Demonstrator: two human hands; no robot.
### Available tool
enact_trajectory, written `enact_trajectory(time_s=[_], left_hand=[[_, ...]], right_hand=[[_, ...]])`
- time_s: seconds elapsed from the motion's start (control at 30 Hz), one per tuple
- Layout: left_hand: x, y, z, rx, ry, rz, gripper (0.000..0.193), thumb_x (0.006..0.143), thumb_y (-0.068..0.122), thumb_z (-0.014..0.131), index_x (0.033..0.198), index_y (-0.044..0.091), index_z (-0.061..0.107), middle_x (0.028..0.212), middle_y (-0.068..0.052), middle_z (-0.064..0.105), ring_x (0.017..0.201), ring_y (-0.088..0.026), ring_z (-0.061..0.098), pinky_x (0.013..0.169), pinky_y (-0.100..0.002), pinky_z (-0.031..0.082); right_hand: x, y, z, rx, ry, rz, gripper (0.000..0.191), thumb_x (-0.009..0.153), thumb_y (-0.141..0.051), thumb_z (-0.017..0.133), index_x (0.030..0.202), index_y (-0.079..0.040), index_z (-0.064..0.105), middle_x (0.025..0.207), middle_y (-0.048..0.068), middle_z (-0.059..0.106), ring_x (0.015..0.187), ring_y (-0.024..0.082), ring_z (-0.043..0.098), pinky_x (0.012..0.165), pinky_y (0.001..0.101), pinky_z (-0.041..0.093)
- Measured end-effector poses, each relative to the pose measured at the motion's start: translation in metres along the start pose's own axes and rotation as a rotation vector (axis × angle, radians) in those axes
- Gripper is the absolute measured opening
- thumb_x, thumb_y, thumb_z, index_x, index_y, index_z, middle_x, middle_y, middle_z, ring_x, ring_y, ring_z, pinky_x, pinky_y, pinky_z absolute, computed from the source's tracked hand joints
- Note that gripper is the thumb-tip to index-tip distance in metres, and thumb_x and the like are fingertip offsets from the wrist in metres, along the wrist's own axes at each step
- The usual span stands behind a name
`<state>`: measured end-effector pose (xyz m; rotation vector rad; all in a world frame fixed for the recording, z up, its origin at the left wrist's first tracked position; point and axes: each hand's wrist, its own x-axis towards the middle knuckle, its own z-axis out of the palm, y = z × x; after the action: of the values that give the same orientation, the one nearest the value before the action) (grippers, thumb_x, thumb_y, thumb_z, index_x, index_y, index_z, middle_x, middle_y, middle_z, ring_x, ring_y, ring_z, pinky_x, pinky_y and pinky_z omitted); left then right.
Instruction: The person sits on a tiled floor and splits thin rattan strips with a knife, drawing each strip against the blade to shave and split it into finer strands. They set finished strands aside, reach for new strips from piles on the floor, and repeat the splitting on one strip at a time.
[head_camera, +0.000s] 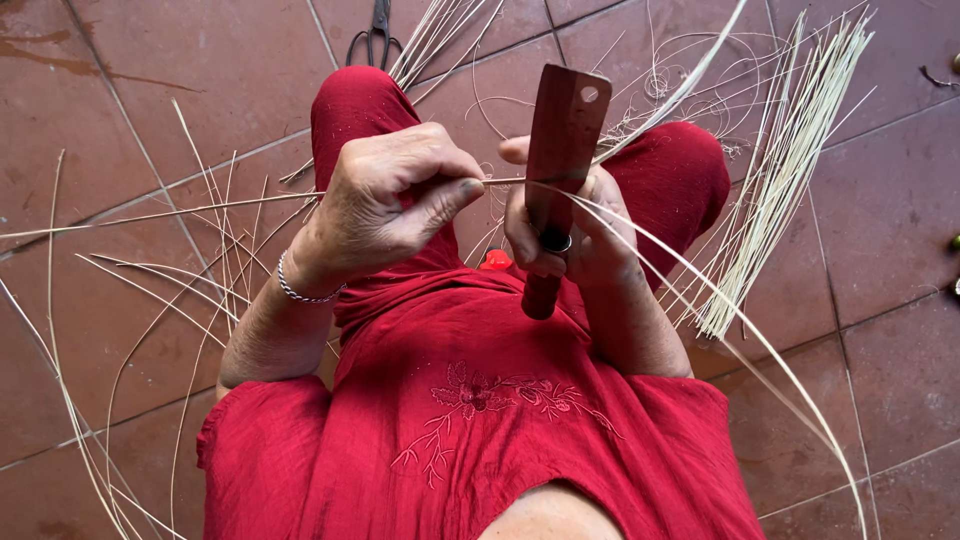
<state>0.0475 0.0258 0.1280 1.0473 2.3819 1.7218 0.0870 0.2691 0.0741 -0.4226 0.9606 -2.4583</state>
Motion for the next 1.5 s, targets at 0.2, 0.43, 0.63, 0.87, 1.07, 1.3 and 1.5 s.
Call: enact_trajectory(time_s=[0.2, 0.43, 0.63, 0.87, 1.07, 1.3, 1.5], left_hand=[[-0.001, -0.011, 0.009, -0.028, 0.054, -0.011, 0.009, 0.098, -0.003, 0.078, 0.105, 0.000, 0.072, 0.089, -0.008, 0.065, 0.077, -0.014, 0.063, 0.067, -0.028, 0.050], [0.005, -0.040, 0.008, -0.100, 0.227, -0.160, 0.003, 0.110, -0.001, 0.070, 0.108, 0.001, 0.071, 0.092, 0.000, 0.067, 0.082, -0.007, 0.061, 0.072, -0.024, 0.051], [0.009, -0.065, 0.007, -0.113, 0.376, -0.201, 0.006, 0.107, 0.000, 0.074, 0.102, 0.001, 0.073, 0.093, 0.001, 0.064, 0.084, -0.005, 0.060, 0.075, -0.023, 0.051], [0.015, -0.065, 0.018, -0.258, 0.307, -0.228, 0.010, 0.102, 0.000, 0.079, 0.099, 0.002, 0.070, 0.092, 0.003, 0.066, 0.084, -0.003, 0.061, 0.076, -0.022, 0.053], [0.016, -0.052, 0.034, -0.042, 0.269, -0.128, 0.014, 0.098, -0.001, 0.082, 0.095, 0.001, 0.068, 0.090, -0.002, 0.063, 0.078, -0.006, 0.058, 0.068, -0.023, 0.049], [0.020, -0.046, 0.042, 0.222, 0.181, 0.142, 0.018, 0.092, -0.001, 0.085, 0.096, 0.002, 0.068, 0.093, -0.007, 0.063, 0.088, -0.021, 0.065, 0.074, -0.033, 0.054], [0.013, -0.049, 0.034, -0.003, 0.025, 0.023, 0.010, 0.098, -0.001, 0.079, 0.104, 0.001, 0.071, 0.094, -0.005, 0.062, 0.085, -0.013, 0.065, 0.072, -0.030, 0.054]], right_hand=[[0.000, -0.002, 0.002, -0.075, 0.032, 0.012, 0.079, 0.110, -0.051, 0.055, 0.164, 0.002, 0.031, 0.068, 0.012, 0.056, 0.038, 0.008, 0.039, 0.036, 0.0225, 0.033], [-0.008, 0.013, -0.004, 0.037, 0.138, -0.126, 0.078, 0.111, -0.058, 0.042, 0.168, -0.008, 0.023, 0.065, 0.008, 0.055, 0.037, 0.008, 0.039, 0.038, 0.0256, 0.038], [-0.013, 0.031, -0.005, 0.033, 0.250, 0.125, 0.078, 0.110, -0.058, 0.037, 0.166, -0.007, 0.022, 0.082, 0.012, 0.060, 0.044, 0.009, 0.038, 0.042, 0.0269, 0.035], [-0.016, 0.010, 0.002, -0.051, 0.184, -0.025, 0.072, 0.112, -0.055, 0.036, 0.167, -0.010, 0.024, 0.085, 0.014, 0.062, 0.041, 0.010, 0.036, 0.040, 0.0260, 0.034], [-0.008, -0.002, -0.005, 0.216, 0.261, -0.099, 0.065, 0.116, -0.051, 0.028, 0.165, -0.008, 0.027, 0.080, 0.011, 0.057, 0.039, 0.009, 0.035, 0.040, 0.0259, 0.036], [-0.016, 0.005, -0.016, 0.443, 0.231, 0.035, 0.063, 0.115, -0.050, 0.026, 0.161, -0.007, 0.032, 0.082, 0.011, 0.055, 0.044, 0.009, 0.037, 0.042, 0.0270, 0.036], [-0.016, 0.023, -0.030, 0.547, 0.122, 0.106, 0.060, 0.117, -0.050, 0.028, 0.161, -0.010, 0.036, 0.082, 0.012, 0.056, 0.046, 0.008, 0.039, 0.042, 0.0261, 0.037]])
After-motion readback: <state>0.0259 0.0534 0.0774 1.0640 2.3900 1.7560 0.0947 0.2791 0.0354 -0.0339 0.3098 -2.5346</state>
